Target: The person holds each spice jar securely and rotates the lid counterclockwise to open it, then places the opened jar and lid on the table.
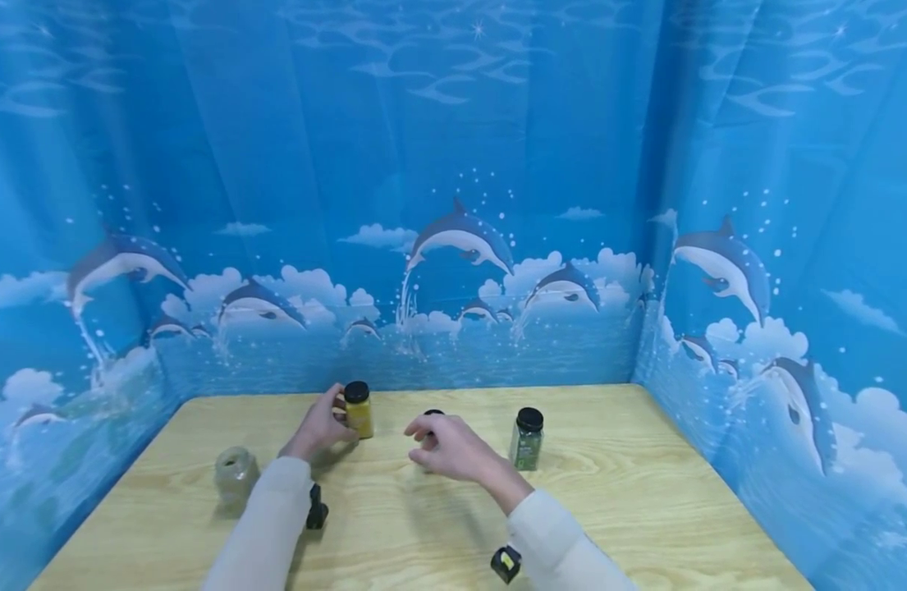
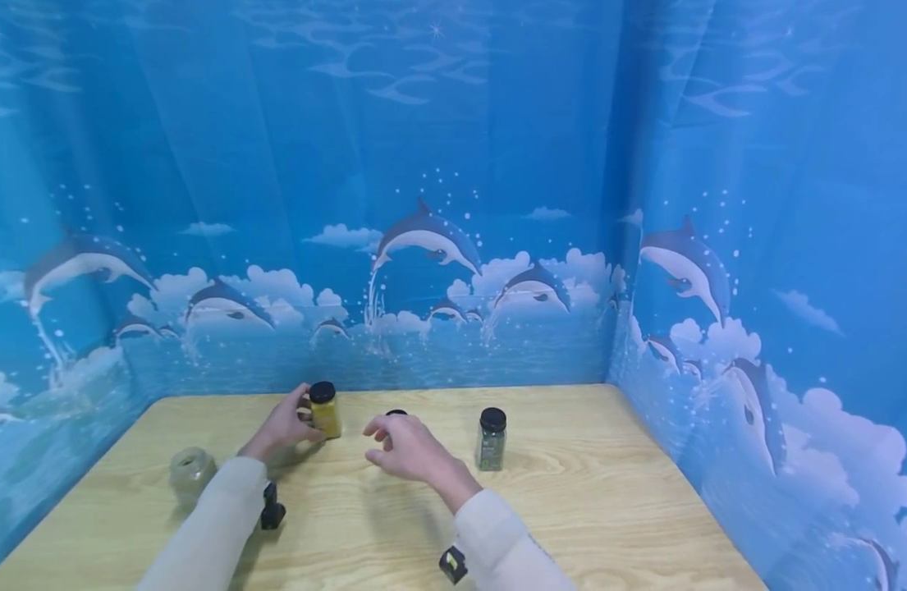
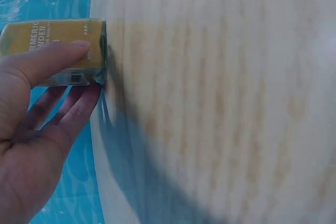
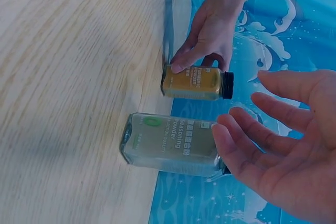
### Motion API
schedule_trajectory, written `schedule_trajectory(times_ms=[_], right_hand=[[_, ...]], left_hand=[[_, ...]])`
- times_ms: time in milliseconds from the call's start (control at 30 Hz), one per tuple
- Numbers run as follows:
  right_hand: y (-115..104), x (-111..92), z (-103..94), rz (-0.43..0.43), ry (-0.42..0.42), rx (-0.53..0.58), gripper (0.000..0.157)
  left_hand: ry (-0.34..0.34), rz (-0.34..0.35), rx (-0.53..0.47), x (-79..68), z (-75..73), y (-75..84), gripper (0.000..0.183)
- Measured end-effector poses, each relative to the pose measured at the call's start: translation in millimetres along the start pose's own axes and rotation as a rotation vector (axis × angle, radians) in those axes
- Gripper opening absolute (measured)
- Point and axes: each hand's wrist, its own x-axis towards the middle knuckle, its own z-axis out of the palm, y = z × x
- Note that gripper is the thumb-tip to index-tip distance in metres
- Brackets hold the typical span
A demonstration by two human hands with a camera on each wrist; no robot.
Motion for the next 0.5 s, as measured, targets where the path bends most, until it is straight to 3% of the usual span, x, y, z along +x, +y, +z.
schedule_trajectory(times_ms=[233, 500], right_hand=[[2, -2, 0.7, -0.015, 0.011, 0.017, 0.030], [-3, -4, -3.2, -0.021, 0.032, 0.036, 0.030]], left_hand=[[0.009, 0.043, 0.007, -9.5, 3.0, 0.7, 0.065], [0.022, 0.015, -0.031, -20.8, 8.9, 1.8, 0.069]])
